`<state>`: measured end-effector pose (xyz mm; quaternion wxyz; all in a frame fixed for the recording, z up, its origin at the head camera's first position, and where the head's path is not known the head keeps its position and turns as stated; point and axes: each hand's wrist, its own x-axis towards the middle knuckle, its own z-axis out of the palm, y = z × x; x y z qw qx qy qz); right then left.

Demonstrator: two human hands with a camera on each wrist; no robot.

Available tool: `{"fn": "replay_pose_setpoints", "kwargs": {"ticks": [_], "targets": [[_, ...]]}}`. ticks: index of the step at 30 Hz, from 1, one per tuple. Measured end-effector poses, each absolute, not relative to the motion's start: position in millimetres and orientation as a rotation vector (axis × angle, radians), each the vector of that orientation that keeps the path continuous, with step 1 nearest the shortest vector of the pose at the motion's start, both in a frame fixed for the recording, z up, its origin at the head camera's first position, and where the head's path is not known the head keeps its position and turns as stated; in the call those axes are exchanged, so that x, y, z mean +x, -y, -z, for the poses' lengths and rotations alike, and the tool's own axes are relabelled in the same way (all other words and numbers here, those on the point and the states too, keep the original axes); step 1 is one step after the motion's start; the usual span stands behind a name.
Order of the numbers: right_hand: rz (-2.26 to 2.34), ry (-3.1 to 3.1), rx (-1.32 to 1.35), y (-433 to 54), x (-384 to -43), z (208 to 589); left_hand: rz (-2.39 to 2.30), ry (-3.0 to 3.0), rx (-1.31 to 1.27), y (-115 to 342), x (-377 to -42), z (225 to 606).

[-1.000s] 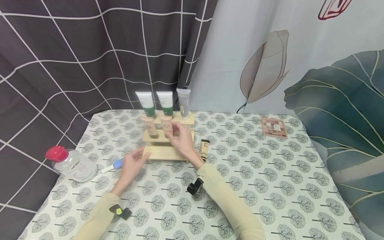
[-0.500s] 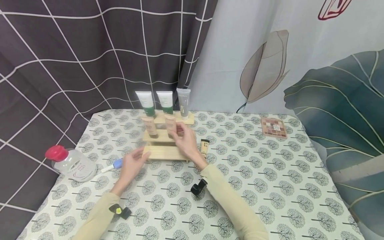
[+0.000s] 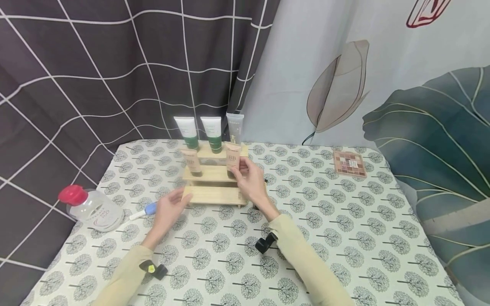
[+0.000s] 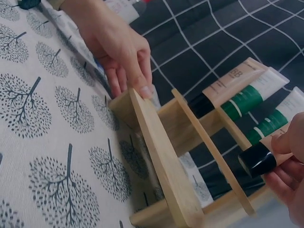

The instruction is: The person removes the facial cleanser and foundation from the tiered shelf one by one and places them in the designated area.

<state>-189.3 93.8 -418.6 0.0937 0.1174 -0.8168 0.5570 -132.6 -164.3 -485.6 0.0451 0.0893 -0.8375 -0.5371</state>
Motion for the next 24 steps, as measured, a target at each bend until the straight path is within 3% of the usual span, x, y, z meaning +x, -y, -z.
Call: {"fn": "replay_pose_setpoints", "kwargs": {"ticks": [24], "targets": [[-1.755,2.323,0.180,-147,-176,420,1.615,2.560,0.275,163,-134,486]]}}
